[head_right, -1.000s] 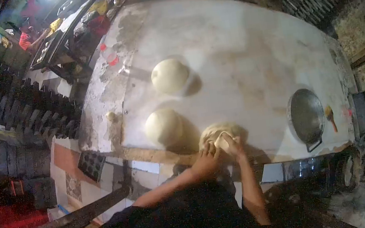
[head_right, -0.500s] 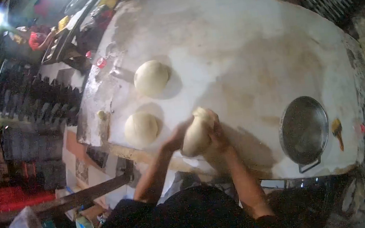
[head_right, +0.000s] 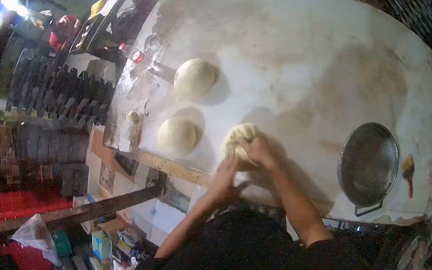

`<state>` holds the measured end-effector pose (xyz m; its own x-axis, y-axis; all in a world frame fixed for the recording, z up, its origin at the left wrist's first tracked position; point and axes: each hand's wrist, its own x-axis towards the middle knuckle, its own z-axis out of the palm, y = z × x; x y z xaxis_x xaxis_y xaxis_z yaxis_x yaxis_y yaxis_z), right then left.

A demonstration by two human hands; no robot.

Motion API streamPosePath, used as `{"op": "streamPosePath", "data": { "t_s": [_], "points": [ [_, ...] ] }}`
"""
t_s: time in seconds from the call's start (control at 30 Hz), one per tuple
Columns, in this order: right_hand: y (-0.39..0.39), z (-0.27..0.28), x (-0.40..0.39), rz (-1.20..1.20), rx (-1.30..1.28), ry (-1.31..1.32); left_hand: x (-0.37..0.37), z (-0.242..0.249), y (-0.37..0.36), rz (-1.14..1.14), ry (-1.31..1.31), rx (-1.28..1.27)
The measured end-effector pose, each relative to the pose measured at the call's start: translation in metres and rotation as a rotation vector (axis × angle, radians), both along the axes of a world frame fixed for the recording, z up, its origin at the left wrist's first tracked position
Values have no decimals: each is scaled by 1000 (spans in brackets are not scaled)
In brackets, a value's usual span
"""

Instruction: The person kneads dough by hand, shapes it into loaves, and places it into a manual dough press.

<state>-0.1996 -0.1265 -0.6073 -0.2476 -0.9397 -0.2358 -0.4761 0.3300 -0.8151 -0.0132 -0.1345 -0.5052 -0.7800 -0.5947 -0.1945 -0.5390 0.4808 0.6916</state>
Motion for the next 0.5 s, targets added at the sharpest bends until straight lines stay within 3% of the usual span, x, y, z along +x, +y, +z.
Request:
{"op": "streamPosePath", "data": {
  "t_s": [0.03,0.07,0.1,0.17,0.2,0.23,0.3,0.33,0.4,0.47,0.5],
  "points": [
    [-13,9,-8,-3,109,-125,-17,0,10,-50,-70,-196],
    [-27,41,-13,-44,176,-239,-29,-47,-3,-54,-112,-381],
    [-33,69,-16,-93,162,-268,-52,-39,-24,83,74,-343],
    [-16,124,1,-249,-159,-211,-82,-70,-100,-42,37,-352],
    [-10,142,10,-366,-347,22,-94,-43,-123,-79,133,-248],
    [-7,133,10,-454,-492,128,-102,-35,-147,-149,16,-63],
    [13,100,9,-553,-303,465,-112,-89,-199,-176,39,620],
    [22,65,10,-600,-273,273,-94,-100,-197,-154,45,759],
    [27,27,51,-726,-388,-405,-57,-99,-174,-155,85,954],
    [18,55,69,-758,-423,-853,-30,-67,-143,-190,209,1095],
    [15,98,74,-751,-370,-959,-17,-43,-127,-208,299,1180]
  ]
}}
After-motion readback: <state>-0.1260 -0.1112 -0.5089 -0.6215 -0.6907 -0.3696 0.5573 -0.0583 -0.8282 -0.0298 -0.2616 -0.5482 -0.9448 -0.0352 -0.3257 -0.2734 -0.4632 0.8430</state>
